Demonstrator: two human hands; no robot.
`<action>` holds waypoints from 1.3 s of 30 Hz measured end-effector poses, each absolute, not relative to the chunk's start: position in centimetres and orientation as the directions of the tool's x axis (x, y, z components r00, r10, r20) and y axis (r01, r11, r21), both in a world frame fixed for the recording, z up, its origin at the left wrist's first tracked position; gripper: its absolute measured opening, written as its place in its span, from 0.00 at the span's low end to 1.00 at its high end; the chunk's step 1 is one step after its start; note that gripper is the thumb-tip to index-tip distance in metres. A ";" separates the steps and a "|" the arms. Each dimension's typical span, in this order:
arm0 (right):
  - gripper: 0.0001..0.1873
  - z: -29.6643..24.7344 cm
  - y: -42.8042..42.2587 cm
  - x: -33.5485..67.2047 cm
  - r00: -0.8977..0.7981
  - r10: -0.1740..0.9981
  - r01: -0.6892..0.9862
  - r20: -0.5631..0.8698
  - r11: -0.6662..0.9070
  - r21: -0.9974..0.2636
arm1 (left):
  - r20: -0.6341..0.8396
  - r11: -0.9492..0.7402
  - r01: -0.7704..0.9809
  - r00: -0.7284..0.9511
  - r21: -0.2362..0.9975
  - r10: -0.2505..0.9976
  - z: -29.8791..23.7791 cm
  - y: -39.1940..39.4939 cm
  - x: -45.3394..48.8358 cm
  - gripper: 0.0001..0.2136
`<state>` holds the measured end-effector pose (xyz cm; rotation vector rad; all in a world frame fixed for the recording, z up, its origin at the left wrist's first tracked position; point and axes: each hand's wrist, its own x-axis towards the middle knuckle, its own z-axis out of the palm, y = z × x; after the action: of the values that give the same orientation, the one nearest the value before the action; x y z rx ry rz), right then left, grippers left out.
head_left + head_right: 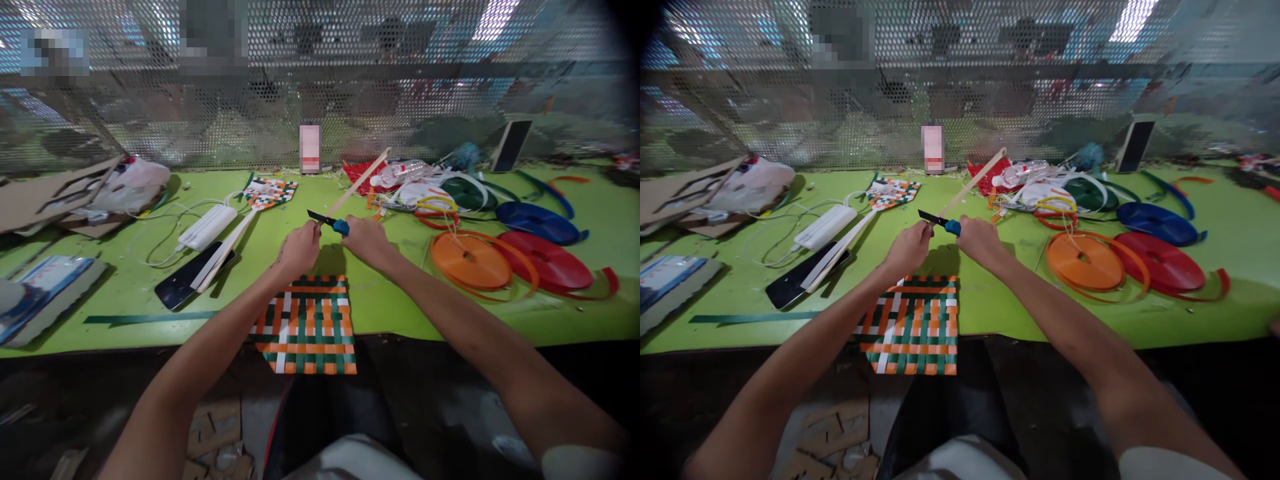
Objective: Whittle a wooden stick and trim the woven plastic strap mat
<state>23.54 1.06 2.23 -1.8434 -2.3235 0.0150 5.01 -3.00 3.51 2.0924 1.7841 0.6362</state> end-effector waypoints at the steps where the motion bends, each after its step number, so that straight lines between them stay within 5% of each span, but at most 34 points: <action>1: 0.11 2.3 1.2 23.5 -0.219 0.968 0.966 0.123 0.233 -0.114 | 0.122 -0.164 0.843 0.117 0.513 0.986 3.5 -3.0 5.0 0.17; 13: 0.11 2.2 2.6 24.9 -0.179 0.976 0.970 0.123 0.196 -0.145 | 0.054 -0.105 0.853 0.090 0.511 0.994 4.4 -3.5 5.3 0.16; 22: 0.12 1.9 1.4 23.7 -0.246 0.960 0.941 0.138 0.270 -0.203 | 0.162 -0.162 0.871 0.096 0.465 0.982 3.5 -3.1 4.9 0.17; 39: 0.12 2.1 0.7 23.1 -0.264 0.958 0.922 0.110 0.284 -0.262 | 0.151 -0.150 0.876 0.090 0.458 0.984 3.6 -3.1 5.0 0.17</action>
<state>23.11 0.73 2.10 -1.7316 -2.3083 0.2116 5.02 -3.07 3.63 2.1179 1.8621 0.6253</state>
